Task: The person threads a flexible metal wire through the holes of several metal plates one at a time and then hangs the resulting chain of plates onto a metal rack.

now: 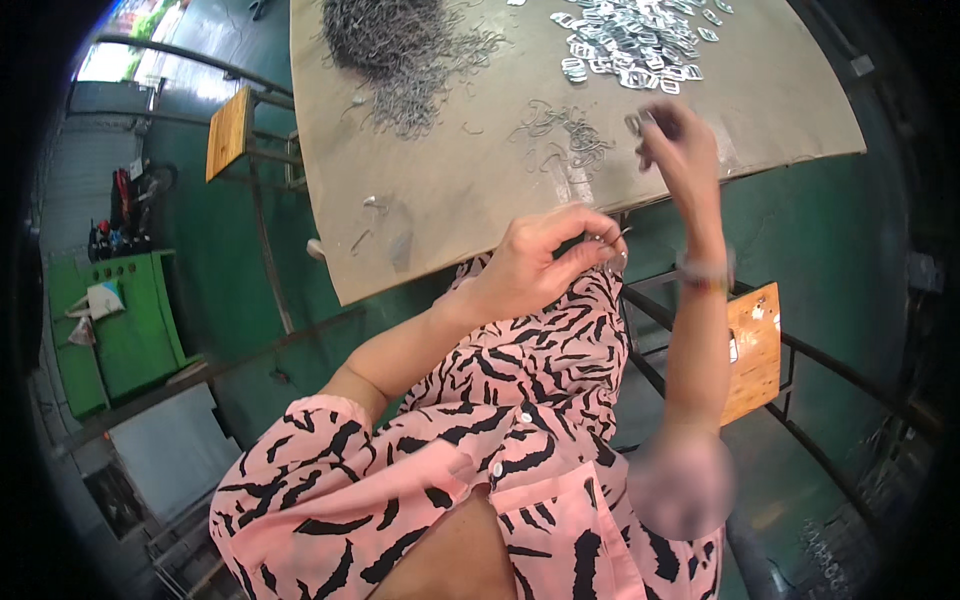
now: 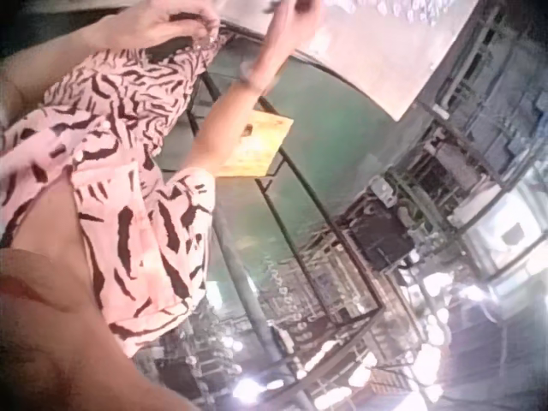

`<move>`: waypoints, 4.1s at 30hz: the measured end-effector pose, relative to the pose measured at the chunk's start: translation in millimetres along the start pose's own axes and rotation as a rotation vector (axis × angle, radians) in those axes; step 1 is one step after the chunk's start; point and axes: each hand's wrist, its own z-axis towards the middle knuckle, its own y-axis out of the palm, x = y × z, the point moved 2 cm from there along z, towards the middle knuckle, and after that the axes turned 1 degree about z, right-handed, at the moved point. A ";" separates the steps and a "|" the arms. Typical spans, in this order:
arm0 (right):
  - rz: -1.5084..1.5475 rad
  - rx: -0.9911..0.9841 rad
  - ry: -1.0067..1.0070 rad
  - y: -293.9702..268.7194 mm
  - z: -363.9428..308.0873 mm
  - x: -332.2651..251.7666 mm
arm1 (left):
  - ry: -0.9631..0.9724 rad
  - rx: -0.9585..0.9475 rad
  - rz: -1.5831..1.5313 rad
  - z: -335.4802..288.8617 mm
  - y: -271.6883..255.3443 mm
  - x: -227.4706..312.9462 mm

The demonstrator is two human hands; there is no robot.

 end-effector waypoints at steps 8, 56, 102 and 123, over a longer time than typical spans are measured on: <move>0.173 0.267 -0.115 16.7 -125.3 -42.1 | 0.081 -0.013 0.035 9.1 10.3 -4.5; 0.515 0.390 -0.192 9.9 -157.5 -44.6 | -0.301 0.205 1.233 73.3 -149.1 -194.0; 0.531 0.381 -0.152 -0.9 -152.1 -26.0 | 0.203 -0.069 0.874 33.9 -109.2 -128.6; 0.488 0.337 -0.067 18.1 -156.6 -31.5 | -0.062 0.191 1.033 67.9 -164.2 -150.2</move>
